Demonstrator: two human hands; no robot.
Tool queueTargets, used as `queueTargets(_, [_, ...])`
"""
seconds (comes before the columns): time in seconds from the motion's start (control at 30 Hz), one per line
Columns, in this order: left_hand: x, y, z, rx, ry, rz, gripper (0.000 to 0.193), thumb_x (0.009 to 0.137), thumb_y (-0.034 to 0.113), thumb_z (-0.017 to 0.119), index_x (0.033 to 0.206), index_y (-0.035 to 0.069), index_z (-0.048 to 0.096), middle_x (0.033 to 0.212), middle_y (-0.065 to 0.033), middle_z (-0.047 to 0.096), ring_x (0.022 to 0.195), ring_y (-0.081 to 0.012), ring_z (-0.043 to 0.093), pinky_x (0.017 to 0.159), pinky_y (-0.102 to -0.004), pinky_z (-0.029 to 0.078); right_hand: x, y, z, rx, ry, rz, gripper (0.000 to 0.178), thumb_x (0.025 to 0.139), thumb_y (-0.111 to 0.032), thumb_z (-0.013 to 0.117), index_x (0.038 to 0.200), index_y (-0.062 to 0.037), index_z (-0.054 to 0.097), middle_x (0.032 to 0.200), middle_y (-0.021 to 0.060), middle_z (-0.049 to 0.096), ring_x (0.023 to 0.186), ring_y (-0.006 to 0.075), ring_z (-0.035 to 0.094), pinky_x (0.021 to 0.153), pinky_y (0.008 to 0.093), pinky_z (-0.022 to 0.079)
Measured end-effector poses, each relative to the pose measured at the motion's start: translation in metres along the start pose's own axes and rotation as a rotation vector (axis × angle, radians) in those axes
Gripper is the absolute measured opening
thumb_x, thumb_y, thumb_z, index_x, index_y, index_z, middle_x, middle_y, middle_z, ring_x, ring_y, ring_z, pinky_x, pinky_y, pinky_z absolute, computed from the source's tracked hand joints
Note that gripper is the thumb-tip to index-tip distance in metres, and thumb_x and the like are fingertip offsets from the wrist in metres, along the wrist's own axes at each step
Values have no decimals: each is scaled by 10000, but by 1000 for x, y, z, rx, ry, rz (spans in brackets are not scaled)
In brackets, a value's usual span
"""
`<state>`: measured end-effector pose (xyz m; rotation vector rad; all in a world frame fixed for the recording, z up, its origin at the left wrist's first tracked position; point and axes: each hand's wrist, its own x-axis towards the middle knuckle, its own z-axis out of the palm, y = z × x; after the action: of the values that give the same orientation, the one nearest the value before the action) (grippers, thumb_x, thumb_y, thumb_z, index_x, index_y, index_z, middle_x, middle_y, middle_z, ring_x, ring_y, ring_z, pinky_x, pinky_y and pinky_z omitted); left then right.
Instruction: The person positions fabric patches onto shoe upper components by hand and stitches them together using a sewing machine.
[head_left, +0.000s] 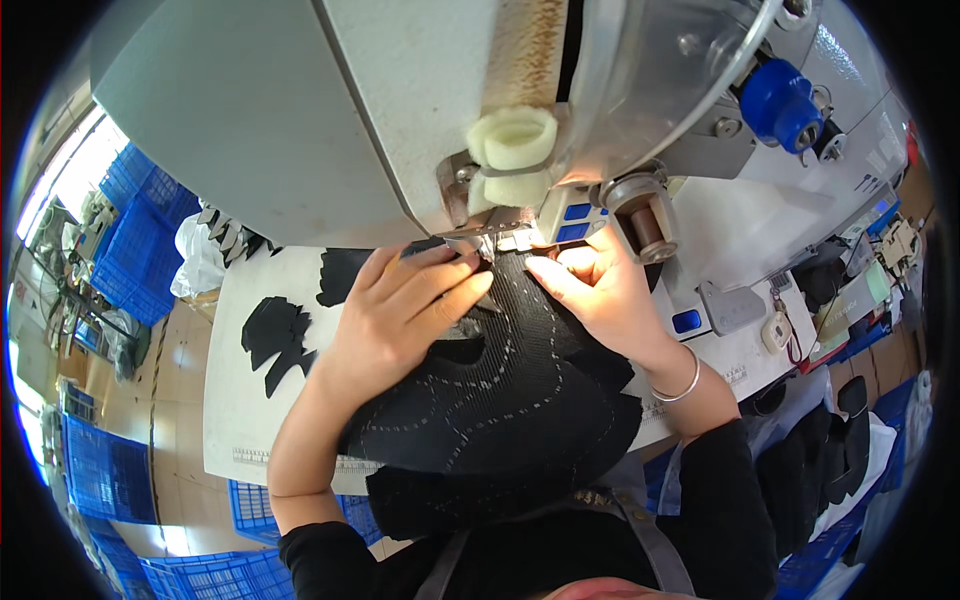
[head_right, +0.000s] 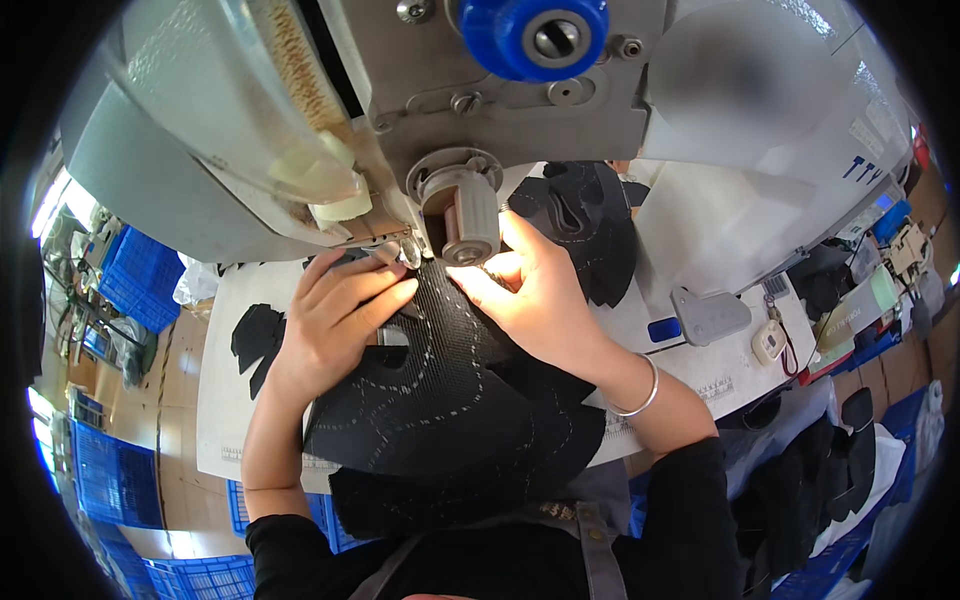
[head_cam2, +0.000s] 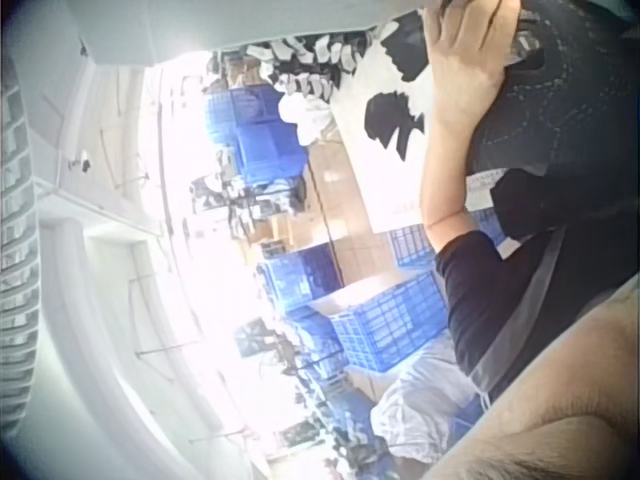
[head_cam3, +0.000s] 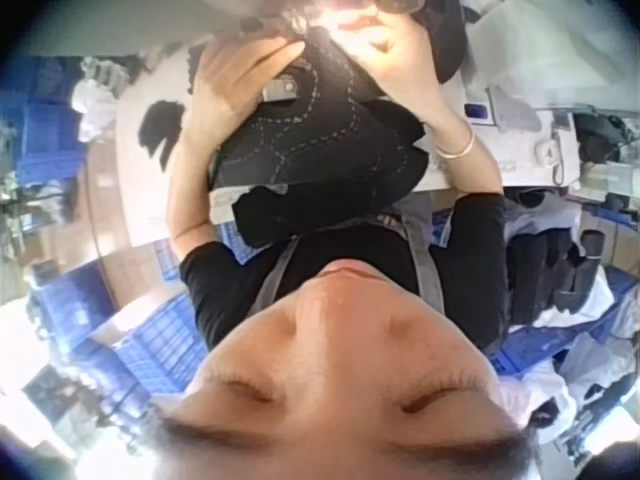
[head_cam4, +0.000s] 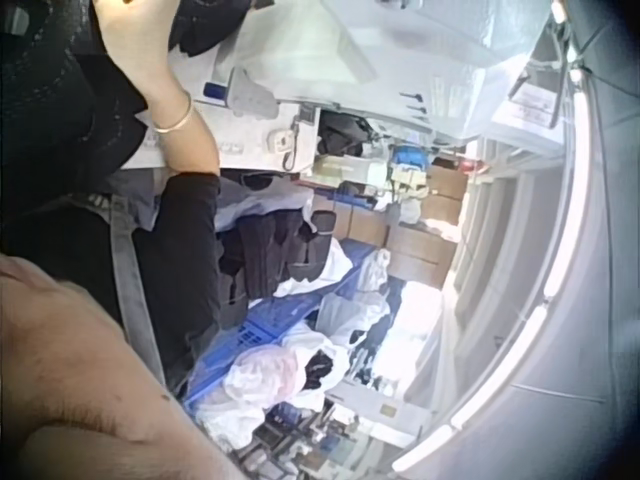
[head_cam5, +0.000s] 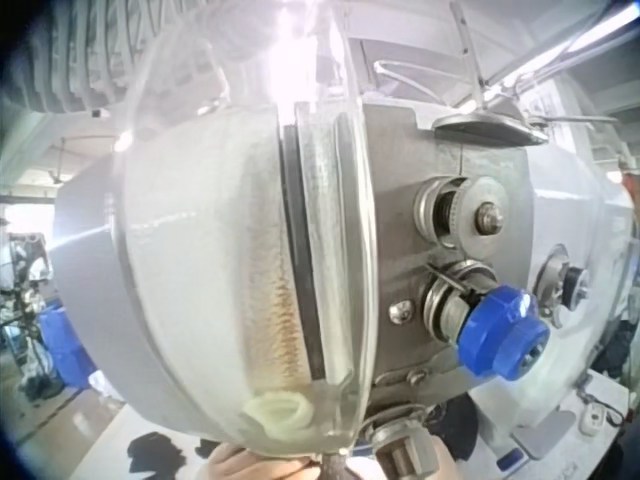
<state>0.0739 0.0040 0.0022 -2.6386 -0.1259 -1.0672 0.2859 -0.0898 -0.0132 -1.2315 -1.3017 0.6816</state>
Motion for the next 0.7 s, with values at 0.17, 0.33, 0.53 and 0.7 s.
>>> queueTargets(0.17, [-5,-11,12,-144,94,-4,362,662,0,635,1021,19,678,999,-83,631,934,-249,634,840,-362,518,-6,-10,-6,-70,20,5,385,827,-77,699,1164,1,532,621,11,584,558,37,486,529,216,381])
queueTargets(0.33, [15,21,-13,59,9,83,354,661,19,655,1008,-47,647,1013,-131,622,909,-267,644,826,-376,551,-38,-54,-9,-919,149,-707,457,641,-146,783,1056,-75,604,1004,66,572,875,247,578,724,361,417])
queueTargets(0.53, [18,10,-45,-369,-140,-219,262,777,59,699,1025,-14,657,976,-144,665,868,-286,643,839,-352,518,-8,-25,16,-1071,-34,-696,343,624,-38,659,951,-76,562,1018,64,577,927,252,526,818,396,383])
queueTargets(0.7, [-17,-4,-23,-1272,-281,-915,739,849,100,710,1466,64,304,905,-106,655,765,-71,558,684,-225,467,-12,-15,2,-821,82,-714,304,614,86,570,870,-68,626,934,78,604,872,278,513,781,376,403])
